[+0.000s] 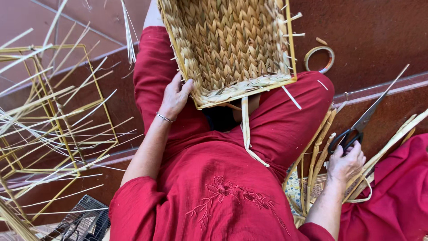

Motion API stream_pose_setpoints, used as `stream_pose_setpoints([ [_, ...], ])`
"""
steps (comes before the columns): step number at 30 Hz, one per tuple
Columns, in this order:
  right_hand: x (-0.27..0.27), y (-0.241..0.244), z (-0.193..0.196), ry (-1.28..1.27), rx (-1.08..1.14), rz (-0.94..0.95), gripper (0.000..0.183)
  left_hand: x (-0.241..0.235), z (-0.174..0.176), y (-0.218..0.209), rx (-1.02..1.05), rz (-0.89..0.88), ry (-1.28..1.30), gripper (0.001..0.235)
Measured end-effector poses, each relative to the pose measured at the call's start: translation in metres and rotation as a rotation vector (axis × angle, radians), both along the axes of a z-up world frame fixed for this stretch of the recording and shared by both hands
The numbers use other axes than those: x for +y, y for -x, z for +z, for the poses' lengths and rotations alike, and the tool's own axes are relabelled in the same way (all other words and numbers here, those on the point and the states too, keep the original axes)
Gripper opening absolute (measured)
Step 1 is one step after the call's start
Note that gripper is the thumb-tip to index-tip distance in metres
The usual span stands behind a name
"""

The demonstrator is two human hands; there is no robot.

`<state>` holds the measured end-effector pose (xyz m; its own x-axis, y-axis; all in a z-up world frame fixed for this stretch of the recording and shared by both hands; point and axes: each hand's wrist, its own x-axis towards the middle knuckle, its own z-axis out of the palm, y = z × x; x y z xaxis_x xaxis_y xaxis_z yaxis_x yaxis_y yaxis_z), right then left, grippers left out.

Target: The person weaves a rectangular basket using dried palm leaves, trimming excess strands with scissors and inserting new leaves to continue the weave. The person sits cross-legged on a tiled floor, manipulating the basket and tools with both hands.

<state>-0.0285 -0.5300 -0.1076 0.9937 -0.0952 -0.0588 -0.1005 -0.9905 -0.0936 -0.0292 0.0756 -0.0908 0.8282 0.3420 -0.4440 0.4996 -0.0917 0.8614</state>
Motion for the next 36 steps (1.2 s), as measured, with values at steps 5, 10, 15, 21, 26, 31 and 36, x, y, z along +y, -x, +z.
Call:
stream_pose_setpoints([
  [5, -0.011, -0.024, -0.003, -0.055, 0.077, -0.044, 0.065, 0.004, 0.061, -0.014, -0.360, -0.082, -0.707, 0.062],
  [10, -0.035, -0.046, 0.021, -0.226, -0.015, -0.202, 0.051, -0.003, 0.064, -0.036, -0.454, -0.303, -0.581, 0.023],
  [15, 0.006, -0.086, 0.099, -1.137, 0.034, -0.371, 0.070, -0.020, 0.003, -0.071, -0.159, -0.800, -0.431, 0.018],
  [21, 0.138, -0.148, 0.172, -1.032, 0.510, 0.121, 0.079, -0.037, -0.056, -0.101, 0.082, -1.204, -0.401, 0.026],
  [26, 0.249, -0.201, 0.172, -0.334, 0.821, 0.620, 0.074, -0.036, -0.070, -0.103, 0.174, -1.208, -0.260, 0.016],
  [31, 0.331, -0.229, 0.156, 0.065, 1.040, 0.817, 0.082, -0.029, -0.068, -0.104, 0.171, -1.194, -0.277, 0.017],
  [36, 0.371, -0.242, 0.140, 0.157, 1.119, 0.956, 0.076, -0.027, -0.066, -0.103, 0.121, -1.129, -0.289, 0.018],
])
